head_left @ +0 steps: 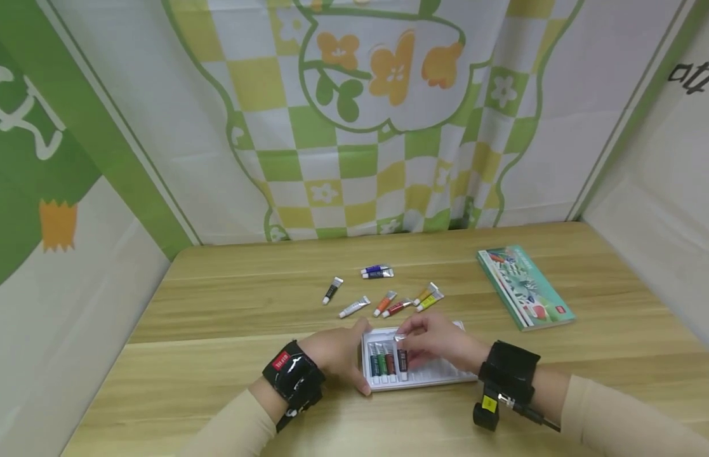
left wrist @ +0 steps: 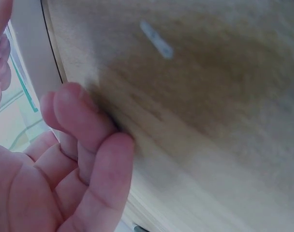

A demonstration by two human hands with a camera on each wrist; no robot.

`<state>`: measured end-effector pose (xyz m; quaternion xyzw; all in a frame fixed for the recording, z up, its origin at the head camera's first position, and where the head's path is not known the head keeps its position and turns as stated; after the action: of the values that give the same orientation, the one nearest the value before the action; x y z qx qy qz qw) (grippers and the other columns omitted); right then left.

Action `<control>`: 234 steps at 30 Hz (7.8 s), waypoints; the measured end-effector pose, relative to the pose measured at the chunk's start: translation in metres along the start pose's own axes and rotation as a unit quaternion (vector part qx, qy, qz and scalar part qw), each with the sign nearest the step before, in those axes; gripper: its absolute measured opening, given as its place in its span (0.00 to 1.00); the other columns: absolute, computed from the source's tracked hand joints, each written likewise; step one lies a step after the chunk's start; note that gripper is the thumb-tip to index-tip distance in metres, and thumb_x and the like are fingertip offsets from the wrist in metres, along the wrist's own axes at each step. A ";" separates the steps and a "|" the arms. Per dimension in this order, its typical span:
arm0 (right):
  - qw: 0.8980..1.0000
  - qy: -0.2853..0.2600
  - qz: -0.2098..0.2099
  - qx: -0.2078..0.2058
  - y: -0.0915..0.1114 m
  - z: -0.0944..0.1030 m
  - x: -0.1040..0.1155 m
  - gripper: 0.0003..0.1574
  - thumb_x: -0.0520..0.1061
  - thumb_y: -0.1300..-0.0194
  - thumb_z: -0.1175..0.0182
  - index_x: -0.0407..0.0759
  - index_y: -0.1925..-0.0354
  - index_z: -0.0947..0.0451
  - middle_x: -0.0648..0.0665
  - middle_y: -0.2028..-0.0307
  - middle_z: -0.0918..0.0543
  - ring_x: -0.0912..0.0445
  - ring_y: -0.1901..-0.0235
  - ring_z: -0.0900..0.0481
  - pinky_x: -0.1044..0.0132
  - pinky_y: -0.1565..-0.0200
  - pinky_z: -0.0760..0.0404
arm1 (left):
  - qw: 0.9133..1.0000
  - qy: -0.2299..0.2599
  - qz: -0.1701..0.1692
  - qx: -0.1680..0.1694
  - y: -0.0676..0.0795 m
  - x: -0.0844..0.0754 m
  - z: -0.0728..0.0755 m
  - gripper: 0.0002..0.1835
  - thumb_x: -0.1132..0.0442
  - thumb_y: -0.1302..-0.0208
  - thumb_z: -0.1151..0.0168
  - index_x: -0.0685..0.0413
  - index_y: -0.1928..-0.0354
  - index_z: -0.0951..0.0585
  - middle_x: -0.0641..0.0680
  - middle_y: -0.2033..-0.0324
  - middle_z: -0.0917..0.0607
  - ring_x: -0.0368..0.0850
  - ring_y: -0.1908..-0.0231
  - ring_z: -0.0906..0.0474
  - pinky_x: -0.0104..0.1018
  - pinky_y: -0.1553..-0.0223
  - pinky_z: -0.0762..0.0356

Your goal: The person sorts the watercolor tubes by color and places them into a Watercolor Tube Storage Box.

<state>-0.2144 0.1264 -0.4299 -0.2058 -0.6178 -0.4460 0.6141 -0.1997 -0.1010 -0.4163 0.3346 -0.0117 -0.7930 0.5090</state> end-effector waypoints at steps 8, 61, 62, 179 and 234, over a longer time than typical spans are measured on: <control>0.997 0.071 0.019 -0.008 -0.002 -0.004 -0.001 0.11 0.35 0.33 0.36 0.32 0.53 0.21 0.45 0.69 0.14 0.57 0.75 0.17 0.62 0.69 0.14 | 1.000 0.005 -0.007 0.003 0.001 0.000 -0.001 0.54 0.51 0.61 0.12 0.53 0.35 0.36 0.54 0.63 0.16 0.46 0.63 0.20 0.43 0.58 0.22; 0.867 0.485 0.114 0.024 0.006 -0.012 0.021 0.19 0.45 0.49 0.22 0.45 0.56 0.11 0.57 0.69 0.16 0.63 0.71 0.24 0.65 0.65 0.23 | 1.000 0.004 0.006 0.005 0.002 -0.002 -0.002 0.55 0.50 0.62 0.12 0.52 0.34 0.36 0.59 0.59 0.15 0.49 0.62 0.19 0.44 0.57 0.21; 0.869 0.481 0.116 0.027 0.006 -0.010 0.021 0.18 0.44 0.48 0.22 0.45 0.56 0.11 0.56 0.69 0.16 0.64 0.70 0.24 0.64 0.65 0.23 | 1.000 0.001 0.007 0.004 0.002 -0.002 -0.002 0.55 0.50 0.62 0.12 0.52 0.34 0.36 0.60 0.58 0.15 0.49 0.61 0.18 0.44 0.56 0.21; 0.947 0.287 0.143 -0.036 0.003 0.016 -0.005 0.16 0.42 0.43 0.23 0.41 0.56 0.12 0.49 0.59 0.12 0.59 0.62 0.20 0.67 0.61 0.21 | 1.000 -0.002 0.005 -0.001 0.002 -0.005 -0.001 0.52 0.50 0.61 0.12 0.52 0.35 0.34 0.60 0.53 0.15 0.50 0.58 0.18 0.45 0.53 0.21; 0.894 0.417 0.144 0.076 0.014 0.005 0.018 0.12 0.42 0.36 0.29 0.42 0.54 0.11 0.53 0.60 0.12 0.66 0.67 0.21 0.68 0.64 0.20 | 1.000 0.004 0.013 -0.002 0.004 -0.003 0.001 0.51 0.51 0.62 0.12 0.51 0.36 0.34 0.61 0.52 0.15 0.51 0.58 0.18 0.44 0.55 0.21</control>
<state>-0.2087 0.1326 -0.4075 -0.0401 -0.3003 -0.3492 0.8867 -0.1956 -0.1008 -0.4125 0.3371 -0.0124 -0.7849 0.5198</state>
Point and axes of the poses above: each hand's wrist, its own y-axis away from the middle knuckle, its own z-axis out of the back of the hand, x = y × z, the point moved 1 cm from there along -y, towards the middle knuckle
